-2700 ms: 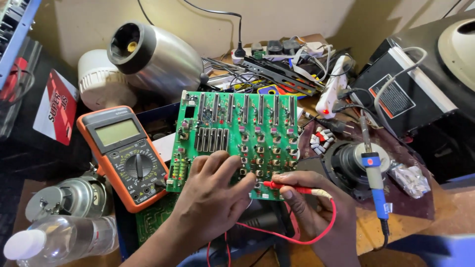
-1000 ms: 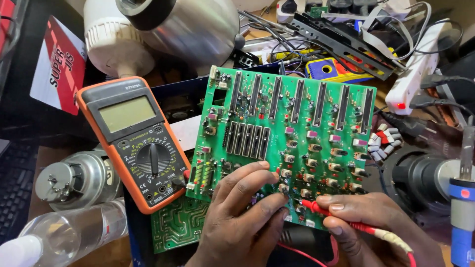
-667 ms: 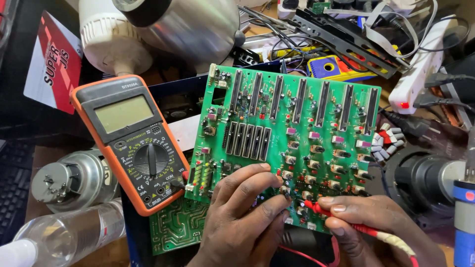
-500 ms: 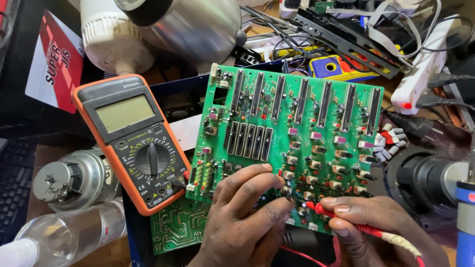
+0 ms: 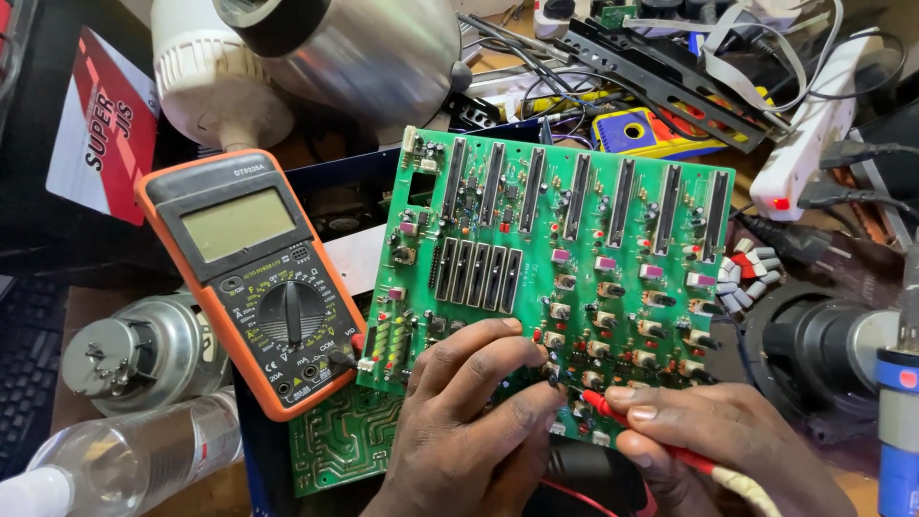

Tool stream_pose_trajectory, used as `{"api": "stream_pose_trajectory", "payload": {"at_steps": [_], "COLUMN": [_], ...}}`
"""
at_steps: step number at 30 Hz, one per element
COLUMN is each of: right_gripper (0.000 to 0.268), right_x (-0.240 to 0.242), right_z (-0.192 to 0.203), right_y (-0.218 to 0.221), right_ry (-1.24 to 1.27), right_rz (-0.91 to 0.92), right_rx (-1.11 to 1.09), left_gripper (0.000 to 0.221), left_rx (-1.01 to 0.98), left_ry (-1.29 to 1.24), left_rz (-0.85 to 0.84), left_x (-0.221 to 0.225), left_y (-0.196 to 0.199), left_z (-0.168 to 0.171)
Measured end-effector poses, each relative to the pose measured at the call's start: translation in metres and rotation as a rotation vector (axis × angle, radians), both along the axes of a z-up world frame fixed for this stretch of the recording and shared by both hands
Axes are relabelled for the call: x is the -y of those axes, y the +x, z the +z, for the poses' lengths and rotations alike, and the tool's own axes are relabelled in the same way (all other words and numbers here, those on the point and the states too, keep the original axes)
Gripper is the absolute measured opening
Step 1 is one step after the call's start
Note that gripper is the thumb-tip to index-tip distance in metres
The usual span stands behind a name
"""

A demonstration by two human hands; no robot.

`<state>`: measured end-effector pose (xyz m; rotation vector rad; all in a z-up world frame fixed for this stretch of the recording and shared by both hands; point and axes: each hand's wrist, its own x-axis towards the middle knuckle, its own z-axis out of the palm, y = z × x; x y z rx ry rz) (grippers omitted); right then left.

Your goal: Testing electronic components on a printed circuit board with a multimeter and soldering a connection.

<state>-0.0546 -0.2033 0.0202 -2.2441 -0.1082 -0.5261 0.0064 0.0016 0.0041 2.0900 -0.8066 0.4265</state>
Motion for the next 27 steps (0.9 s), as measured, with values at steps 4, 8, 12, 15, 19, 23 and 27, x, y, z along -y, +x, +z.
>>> {"api": "stream_pose_trajectory", "payload": {"at_steps": [4,8,12,15,19,23,27], "right_gripper": [0.023,0.025,0.025,0.032,0.026,0.022,0.017], "right_x": [0.005,0.000,0.000,0.016,0.010,0.001,-0.012], "right_z": [0.003,0.004,0.000,-0.010,-0.001,0.005,0.013], "right_y": [-0.001,-0.003,-0.004,-0.004,-0.003,-0.002,-0.001], "right_ry": [-0.078,-0.104,-0.158,-0.178,-0.154,-0.030,-0.009], "right_rz": [0.093,0.022,0.020,0.141,0.120,0.076,-0.003], "right_rx": [0.012,-0.047,0.001,0.036,0.058,-0.003,-0.002], "left_gripper": [0.008,0.007,0.012,0.019,0.019,0.020,0.020], "left_rx": [-0.024,-0.020,0.000,0.011,0.049,0.061,0.052], "left_ry": [0.032,0.044,0.019,0.032,0.093,0.093,0.091], "left_rz": [0.005,-0.002,-0.020,-0.041,-0.028,-0.029,-0.035], "left_x": [-0.001,-0.001,-0.003,-0.003,-0.003,-0.005,-0.004], "left_y": [-0.001,-0.001,0.000,0.000,-0.002,-0.005,-0.005], "left_z": [-0.002,0.000,-0.003,-0.006,-0.007,-0.009,-0.007]}}
